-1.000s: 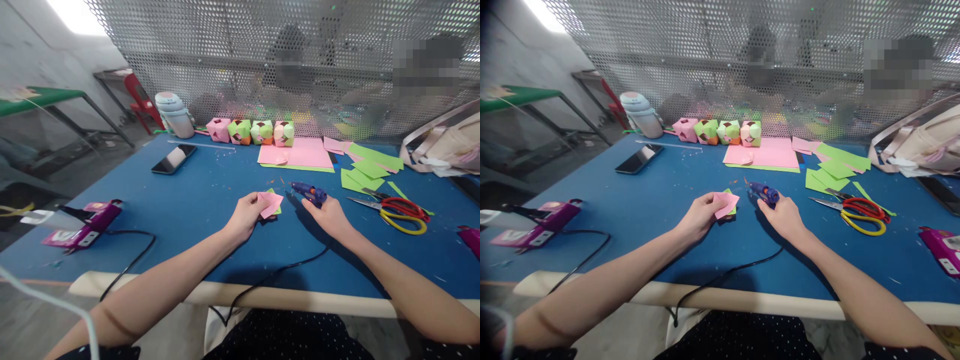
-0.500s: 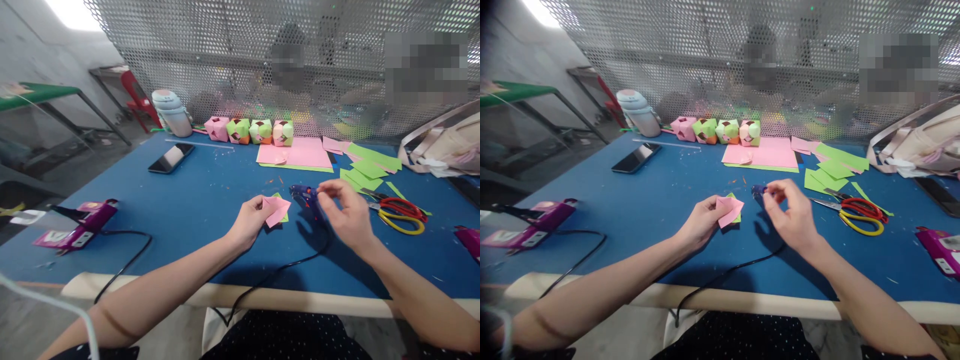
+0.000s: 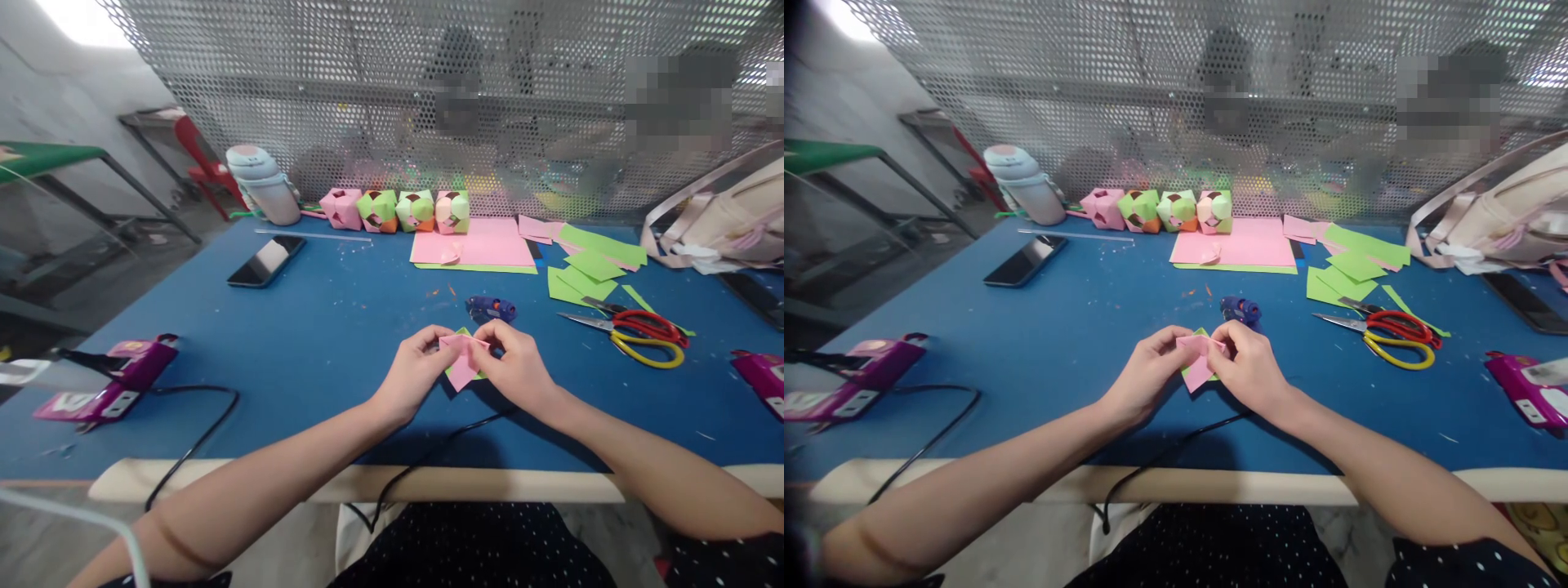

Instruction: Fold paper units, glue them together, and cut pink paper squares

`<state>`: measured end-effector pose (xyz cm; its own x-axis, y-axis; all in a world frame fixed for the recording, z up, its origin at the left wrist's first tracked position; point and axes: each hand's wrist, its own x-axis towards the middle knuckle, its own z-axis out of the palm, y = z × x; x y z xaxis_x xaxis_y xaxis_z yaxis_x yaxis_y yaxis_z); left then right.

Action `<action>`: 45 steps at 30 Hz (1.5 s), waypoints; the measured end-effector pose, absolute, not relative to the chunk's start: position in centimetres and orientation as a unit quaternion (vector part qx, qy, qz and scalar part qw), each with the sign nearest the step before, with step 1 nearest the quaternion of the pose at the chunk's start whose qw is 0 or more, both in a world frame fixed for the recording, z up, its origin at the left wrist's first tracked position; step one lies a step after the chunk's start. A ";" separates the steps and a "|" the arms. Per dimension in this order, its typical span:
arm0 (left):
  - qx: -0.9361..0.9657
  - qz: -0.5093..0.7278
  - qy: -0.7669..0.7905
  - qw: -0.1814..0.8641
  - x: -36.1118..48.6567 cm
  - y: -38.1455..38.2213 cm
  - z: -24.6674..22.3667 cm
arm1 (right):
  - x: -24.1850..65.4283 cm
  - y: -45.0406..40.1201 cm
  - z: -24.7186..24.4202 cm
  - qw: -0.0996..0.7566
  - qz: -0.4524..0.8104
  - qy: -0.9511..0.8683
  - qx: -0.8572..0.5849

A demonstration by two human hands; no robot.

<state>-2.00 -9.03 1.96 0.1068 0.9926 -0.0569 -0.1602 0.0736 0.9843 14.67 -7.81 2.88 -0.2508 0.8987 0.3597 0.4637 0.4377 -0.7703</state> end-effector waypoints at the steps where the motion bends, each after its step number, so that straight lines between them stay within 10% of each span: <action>1: 0.467 0.503 0.449 0.572 -2.0 -9.0 2.0 | 14.6 -7.8 2.9 0.406 0.267 -0.745 -0.457; 31: 0.381 0.472 0.410 0.681 -2.8 -8.2 2.6 | 15.0 -7.9 2.7 0.398 0.185 -0.831 -0.342; 45: 0.550 0.449 0.491 0.506 -2.8 -8.7 3.1 | 14.5 -8.1 2.8 0.402 0.215 -0.800 -0.389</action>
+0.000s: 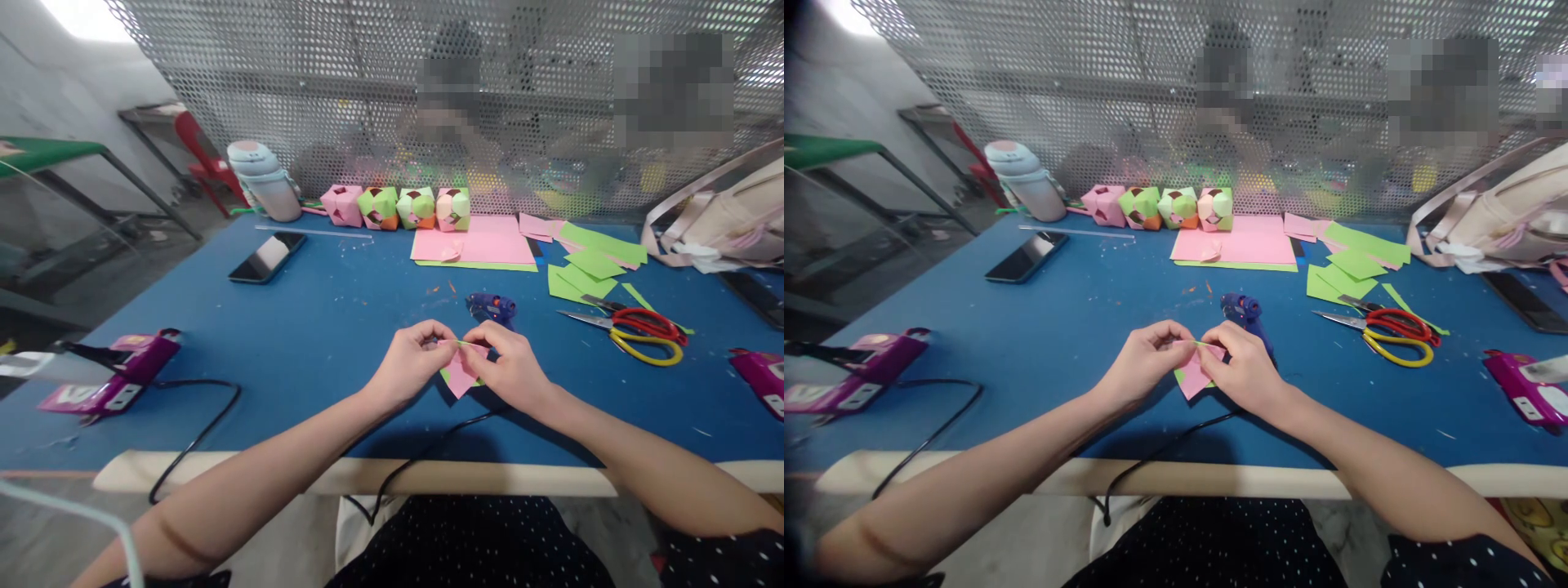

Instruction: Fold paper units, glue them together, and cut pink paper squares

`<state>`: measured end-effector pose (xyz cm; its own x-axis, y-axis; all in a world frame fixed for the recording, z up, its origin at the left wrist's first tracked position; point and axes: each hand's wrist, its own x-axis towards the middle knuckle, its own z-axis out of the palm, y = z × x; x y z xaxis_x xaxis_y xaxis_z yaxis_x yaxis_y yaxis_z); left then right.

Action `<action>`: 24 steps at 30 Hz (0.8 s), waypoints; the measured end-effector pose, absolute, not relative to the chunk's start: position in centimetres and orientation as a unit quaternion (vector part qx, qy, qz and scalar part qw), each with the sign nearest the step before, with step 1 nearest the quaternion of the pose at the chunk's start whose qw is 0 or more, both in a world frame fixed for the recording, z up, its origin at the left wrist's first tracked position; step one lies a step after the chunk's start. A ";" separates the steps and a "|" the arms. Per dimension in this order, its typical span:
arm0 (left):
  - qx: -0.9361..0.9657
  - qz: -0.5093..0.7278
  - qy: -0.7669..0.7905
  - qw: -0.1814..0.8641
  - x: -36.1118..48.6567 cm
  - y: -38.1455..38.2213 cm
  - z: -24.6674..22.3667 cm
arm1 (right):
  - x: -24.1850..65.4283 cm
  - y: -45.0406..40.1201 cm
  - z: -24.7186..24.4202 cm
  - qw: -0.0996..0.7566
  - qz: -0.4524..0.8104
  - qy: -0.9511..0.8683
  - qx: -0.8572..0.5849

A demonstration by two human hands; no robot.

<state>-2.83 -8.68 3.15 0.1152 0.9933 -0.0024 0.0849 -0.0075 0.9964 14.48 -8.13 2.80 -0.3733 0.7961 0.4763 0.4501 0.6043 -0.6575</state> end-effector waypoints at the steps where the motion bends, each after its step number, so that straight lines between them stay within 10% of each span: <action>1: 0.563 0.443 0.491 0.496 -2.8 -8.7 3.2 | 14.4 -8.1 2.8 0.399 0.209 -0.804 -0.389; 24: 0.530 0.465 0.505 0.498 -2.5 -8.8 3.3 | 14.8 -7.6 2.5 0.371 0.191 -0.813 -0.407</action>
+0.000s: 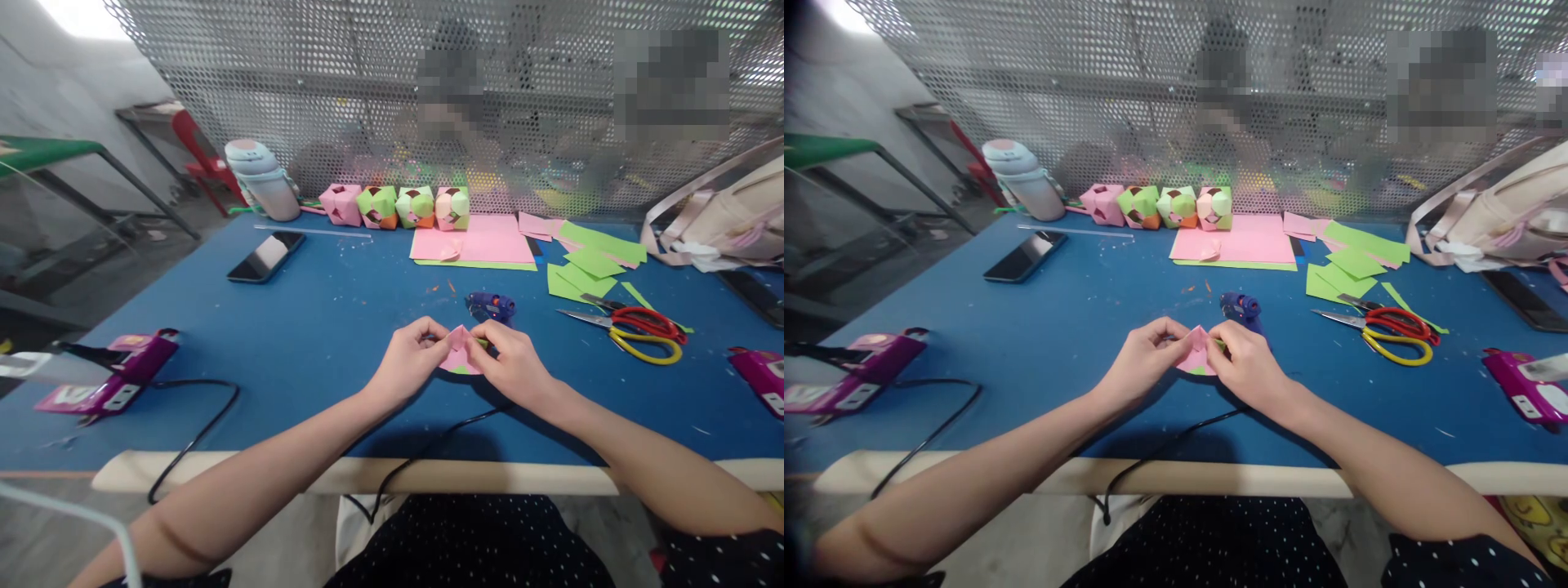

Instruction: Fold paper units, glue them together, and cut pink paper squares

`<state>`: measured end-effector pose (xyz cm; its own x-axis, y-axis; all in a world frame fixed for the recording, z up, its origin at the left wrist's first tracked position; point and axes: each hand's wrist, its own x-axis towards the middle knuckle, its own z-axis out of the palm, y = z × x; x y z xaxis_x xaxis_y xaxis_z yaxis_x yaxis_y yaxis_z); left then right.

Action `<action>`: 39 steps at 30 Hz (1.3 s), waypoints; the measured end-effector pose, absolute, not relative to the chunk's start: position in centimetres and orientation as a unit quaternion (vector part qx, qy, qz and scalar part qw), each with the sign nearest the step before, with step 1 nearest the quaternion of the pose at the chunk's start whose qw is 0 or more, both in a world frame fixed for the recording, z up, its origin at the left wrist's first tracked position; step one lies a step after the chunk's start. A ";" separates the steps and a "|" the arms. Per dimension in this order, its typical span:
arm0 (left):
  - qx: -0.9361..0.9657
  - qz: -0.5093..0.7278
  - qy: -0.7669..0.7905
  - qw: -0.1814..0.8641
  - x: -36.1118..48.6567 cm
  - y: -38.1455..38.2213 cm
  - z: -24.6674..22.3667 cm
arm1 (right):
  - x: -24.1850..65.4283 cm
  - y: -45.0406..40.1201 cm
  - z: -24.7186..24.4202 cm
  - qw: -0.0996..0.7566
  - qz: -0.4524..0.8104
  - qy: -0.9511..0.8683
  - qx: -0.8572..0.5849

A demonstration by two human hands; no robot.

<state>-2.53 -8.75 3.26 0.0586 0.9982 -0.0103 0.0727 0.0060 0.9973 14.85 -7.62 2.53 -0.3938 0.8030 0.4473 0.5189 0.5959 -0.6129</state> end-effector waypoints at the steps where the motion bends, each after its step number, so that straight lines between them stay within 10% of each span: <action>1: 0.530 0.470 0.510 0.487 -2.6 -8.7 3.2 | 14.9 -7.6 2.6 0.373 0.195 -0.810 -0.408; 26: 0.454 0.519 0.473 0.549 -3.3 -7.3 1.2 | 18.1 -6.2 5.7 0.491 0.007 -0.792 -0.364; 34: 0.416 0.539 0.499 0.536 -4.3 -5.4 0.0 | 21.3 -2.6 4.8 0.170 0.198 -0.782 -0.566; 39: 0.432 0.531 0.507 0.524 -4.4 -5.3 -0.3 | 18.8 -2.7 1.7 0.232 0.224 -0.745 -0.584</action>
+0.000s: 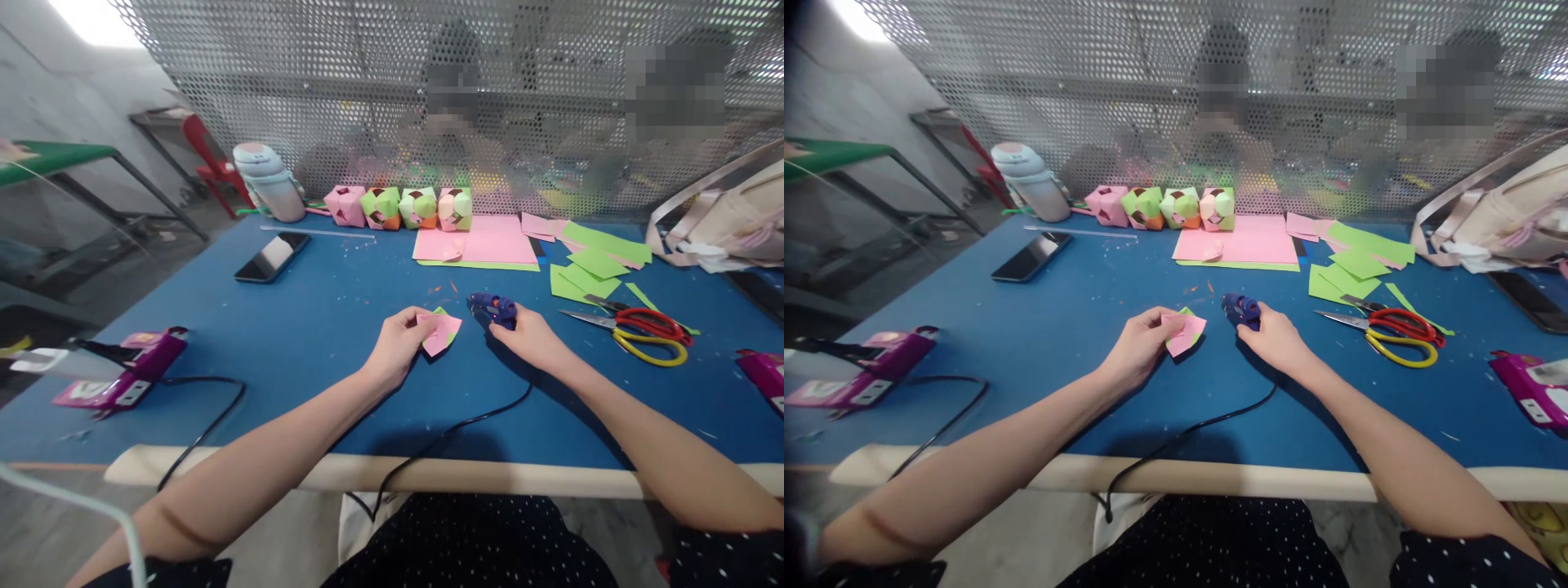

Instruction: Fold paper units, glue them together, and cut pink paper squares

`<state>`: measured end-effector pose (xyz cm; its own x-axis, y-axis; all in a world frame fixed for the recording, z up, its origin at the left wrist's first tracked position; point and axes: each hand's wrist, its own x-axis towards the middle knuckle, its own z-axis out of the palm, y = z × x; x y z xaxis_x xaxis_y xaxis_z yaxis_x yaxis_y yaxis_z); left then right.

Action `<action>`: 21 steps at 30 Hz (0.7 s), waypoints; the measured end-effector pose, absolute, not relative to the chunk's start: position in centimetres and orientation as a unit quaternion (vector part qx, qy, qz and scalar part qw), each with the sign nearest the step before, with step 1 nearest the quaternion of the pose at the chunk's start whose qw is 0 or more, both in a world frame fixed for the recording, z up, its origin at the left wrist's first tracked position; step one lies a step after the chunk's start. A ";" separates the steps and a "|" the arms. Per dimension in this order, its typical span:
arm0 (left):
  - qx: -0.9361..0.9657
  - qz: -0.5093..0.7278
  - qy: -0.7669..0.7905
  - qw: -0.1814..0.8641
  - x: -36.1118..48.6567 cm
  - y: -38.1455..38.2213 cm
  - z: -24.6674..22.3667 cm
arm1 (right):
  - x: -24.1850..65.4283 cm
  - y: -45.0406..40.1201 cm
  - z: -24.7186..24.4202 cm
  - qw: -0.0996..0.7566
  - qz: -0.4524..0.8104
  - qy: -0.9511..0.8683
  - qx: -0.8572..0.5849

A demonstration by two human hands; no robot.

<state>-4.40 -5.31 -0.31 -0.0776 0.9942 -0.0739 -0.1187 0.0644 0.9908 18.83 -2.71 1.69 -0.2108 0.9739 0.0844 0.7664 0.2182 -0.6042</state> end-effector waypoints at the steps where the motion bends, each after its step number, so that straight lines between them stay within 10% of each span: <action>1: 0.435 0.529 0.510 0.520 -4.4 -5.3 -0.4 | 18.5 -2.8 1.3 0.252 0.218 -0.741 -0.583; 21: 0.473 0.509 0.525 0.492 -4.5 -5.4 0.1 | 16.5 -6.5 3.1 0.236 0.060 -0.868 -0.432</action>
<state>-4.47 -5.42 0.13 -0.0697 0.9969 -0.0352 -0.0036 0.0350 0.9994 16.52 -6.50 3.08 -0.5154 0.7782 0.3588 0.7218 0.6199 -0.3078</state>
